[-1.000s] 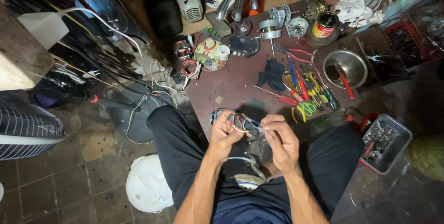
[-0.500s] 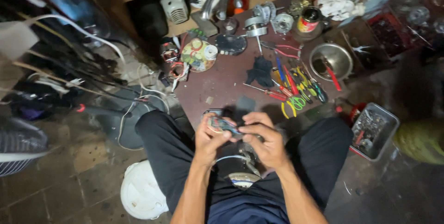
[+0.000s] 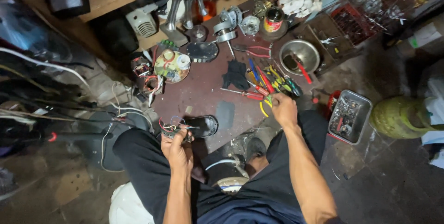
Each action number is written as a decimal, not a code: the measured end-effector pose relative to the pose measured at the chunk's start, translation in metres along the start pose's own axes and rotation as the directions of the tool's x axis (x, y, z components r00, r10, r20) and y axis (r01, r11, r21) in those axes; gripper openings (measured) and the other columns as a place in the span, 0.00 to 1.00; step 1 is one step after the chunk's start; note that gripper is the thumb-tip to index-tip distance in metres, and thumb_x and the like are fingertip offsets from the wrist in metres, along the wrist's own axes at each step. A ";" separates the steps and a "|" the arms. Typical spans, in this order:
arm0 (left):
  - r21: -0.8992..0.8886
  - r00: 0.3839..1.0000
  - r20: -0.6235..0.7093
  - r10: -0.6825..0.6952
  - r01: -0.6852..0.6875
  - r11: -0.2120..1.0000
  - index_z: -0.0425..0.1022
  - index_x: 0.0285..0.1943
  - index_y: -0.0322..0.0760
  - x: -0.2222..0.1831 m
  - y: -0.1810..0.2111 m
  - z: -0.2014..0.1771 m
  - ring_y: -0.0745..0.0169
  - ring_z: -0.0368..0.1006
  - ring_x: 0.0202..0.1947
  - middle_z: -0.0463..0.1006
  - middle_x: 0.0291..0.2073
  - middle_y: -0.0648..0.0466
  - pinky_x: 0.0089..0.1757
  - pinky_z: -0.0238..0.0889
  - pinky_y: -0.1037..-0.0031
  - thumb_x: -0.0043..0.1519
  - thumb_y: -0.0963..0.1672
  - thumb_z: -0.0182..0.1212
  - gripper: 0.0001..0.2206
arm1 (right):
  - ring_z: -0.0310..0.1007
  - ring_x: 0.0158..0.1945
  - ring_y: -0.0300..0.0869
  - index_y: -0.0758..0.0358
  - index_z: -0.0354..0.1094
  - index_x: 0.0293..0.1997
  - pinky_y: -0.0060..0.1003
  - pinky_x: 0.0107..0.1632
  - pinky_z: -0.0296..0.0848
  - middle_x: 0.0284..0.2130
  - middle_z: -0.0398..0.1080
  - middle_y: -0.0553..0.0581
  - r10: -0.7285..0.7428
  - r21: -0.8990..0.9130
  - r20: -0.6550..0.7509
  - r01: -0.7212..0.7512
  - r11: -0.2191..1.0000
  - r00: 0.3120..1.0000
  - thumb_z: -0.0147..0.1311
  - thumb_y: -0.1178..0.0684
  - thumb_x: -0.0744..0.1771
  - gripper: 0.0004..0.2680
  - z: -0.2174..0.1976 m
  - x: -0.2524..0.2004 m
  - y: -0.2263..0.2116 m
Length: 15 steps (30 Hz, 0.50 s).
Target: The person works on an electronic component, using a screwdriver and pliers to manipulate wires and small internal parts while holding the device housing.
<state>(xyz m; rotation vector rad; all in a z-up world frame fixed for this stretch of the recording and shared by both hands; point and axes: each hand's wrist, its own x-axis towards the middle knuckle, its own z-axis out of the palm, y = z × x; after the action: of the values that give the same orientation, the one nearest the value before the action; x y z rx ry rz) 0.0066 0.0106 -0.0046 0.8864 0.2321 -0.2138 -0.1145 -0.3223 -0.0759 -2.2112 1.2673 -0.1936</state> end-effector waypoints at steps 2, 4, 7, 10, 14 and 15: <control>0.021 0.999 -0.037 0.002 -0.002 1.000 0.67 0.39 0.37 0.000 -0.003 0.010 0.61 0.71 0.19 0.77 0.25 0.46 0.23 0.67 0.73 0.50 0.33 0.63 0.13 | 0.75 0.49 0.58 0.42 0.77 0.45 0.54 0.54 0.73 0.40 0.78 0.56 0.034 -0.026 -0.007 -0.034 0.999 0.999 0.52 0.50 0.66 0.08 0.005 0.021 0.010; 0.077 0.990 -0.138 -0.034 0.045 0.996 0.65 0.41 0.37 0.001 -0.008 0.014 0.57 0.76 0.21 0.78 0.28 0.45 0.24 0.74 0.71 0.52 0.34 0.64 0.14 | 0.75 0.50 0.58 0.39 0.77 0.45 0.55 0.54 0.73 0.40 0.78 0.54 0.049 0.006 -0.011 -0.049 0.999 0.999 0.52 0.49 0.65 0.08 0.012 0.036 0.015; 0.059 0.985 -0.151 -0.084 0.094 0.994 0.64 0.43 0.38 -0.005 -0.003 0.032 0.55 0.79 0.24 0.79 0.30 0.45 0.27 0.79 0.68 0.54 0.35 0.65 0.14 | 0.74 0.52 0.58 0.38 0.77 0.46 0.56 0.56 0.72 0.42 0.78 0.55 0.090 -0.016 0.022 -0.090 0.996 0.996 0.52 0.47 0.65 0.09 0.018 0.041 0.011; 0.034 0.983 -0.098 -0.158 0.162 0.986 0.64 0.43 0.40 -0.012 0.008 0.046 0.50 0.81 0.28 0.80 0.33 0.45 0.30 0.80 0.63 0.58 0.36 0.62 0.12 | 0.74 0.52 0.59 0.39 0.77 0.47 0.56 0.56 0.72 0.42 0.78 0.57 0.091 -0.012 0.018 -0.091 0.996 0.996 0.51 0.48 0.65 0.10 0.023 0.042 0.004; -0.035 0.977 -0.064 -0.205 0.203 0.979 0.62 0.46 0.42 -0.020 0.015 0.055 0.45 0.81 0.34 0.80 0.38 0.42 0.36 0.79 0.57 0.60 0.37 0.58 0.11 | 0.74 0.52 0.56 0.41 0.77 0.48 0.53 0.57 0.72 0.44 0.77 0.56 0.012 0.020 0.034 -0.012 1.000 0.999 0.50 0.48 0.65 0.10 0.019 0.027 -0.020; -0.061 0.975 -0.020 -0.221 0.220 0.974 0.62 0.46 0.42 -0.021 0.013 0.055 0.42 0.81 0.36 0.80 0.40 0.39 0.38 0.79 0.53 0.60 0.37 0.56 0.11 | 0.73 0.53 0.56 0.42 0.77 0.48 0.53 0.57 0.71 0.44 0.77 0.57 0.010 0.072 0.014 -0.011 0.997 1.000 0.51 0.48 0.65 0.10 0.016 0.019 -0.030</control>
<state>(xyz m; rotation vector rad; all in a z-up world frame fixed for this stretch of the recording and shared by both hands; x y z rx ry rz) -0.0032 -0.0221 0.0445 0.8054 0.3610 -0.4000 -0.0758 -0.3195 -0.0759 -2.1411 1.2453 -0.2159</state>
